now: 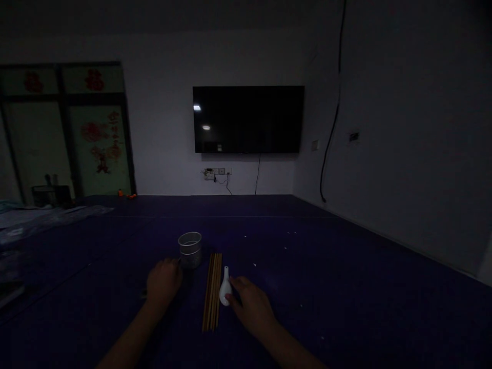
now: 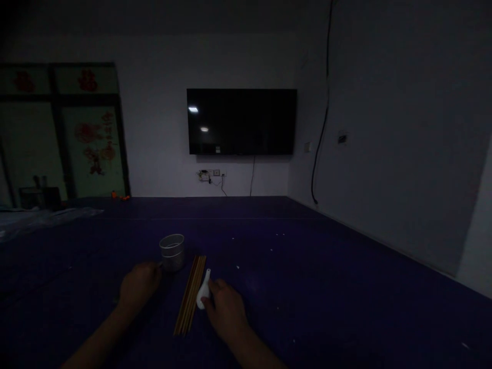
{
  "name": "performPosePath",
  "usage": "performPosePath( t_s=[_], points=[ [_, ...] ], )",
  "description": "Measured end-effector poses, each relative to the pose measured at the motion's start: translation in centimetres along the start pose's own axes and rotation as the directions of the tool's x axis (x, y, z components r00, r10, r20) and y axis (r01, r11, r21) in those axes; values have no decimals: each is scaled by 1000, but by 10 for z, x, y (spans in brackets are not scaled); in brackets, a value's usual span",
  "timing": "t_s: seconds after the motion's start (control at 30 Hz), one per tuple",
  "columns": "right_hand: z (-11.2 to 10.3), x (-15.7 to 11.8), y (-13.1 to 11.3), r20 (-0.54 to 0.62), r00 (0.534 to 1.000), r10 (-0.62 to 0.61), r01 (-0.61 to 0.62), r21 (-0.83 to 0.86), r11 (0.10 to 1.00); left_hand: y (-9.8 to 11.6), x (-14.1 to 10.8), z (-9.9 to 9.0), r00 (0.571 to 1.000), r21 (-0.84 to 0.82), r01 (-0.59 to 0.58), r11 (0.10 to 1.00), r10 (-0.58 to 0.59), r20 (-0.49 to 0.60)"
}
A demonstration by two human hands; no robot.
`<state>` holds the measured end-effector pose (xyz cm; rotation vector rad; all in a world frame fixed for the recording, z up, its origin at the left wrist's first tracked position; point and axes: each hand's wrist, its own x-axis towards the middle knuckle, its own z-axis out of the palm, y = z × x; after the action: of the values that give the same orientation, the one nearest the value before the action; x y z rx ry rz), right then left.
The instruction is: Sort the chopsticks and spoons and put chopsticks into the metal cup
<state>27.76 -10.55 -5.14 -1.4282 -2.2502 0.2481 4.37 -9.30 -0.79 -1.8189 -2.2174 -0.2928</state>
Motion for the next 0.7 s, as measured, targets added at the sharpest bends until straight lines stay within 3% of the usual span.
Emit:
performPosePath(
  t_s=[0.13,0.37,0.7],
  points=[
    [1,0,1,-7,1000,10,-10,-3,1000,-9,0,2,998,82,45,996,-48,32],
    [-2,-2,0,3,1000,9,-9,-10,1000,-20,4,4,985,8,87,996,-88,147],
    [-4,-2,1,-5,1000,-3,3,2,1000,-34,15,24,985,-78,113,990,-102,138]
  ],
)
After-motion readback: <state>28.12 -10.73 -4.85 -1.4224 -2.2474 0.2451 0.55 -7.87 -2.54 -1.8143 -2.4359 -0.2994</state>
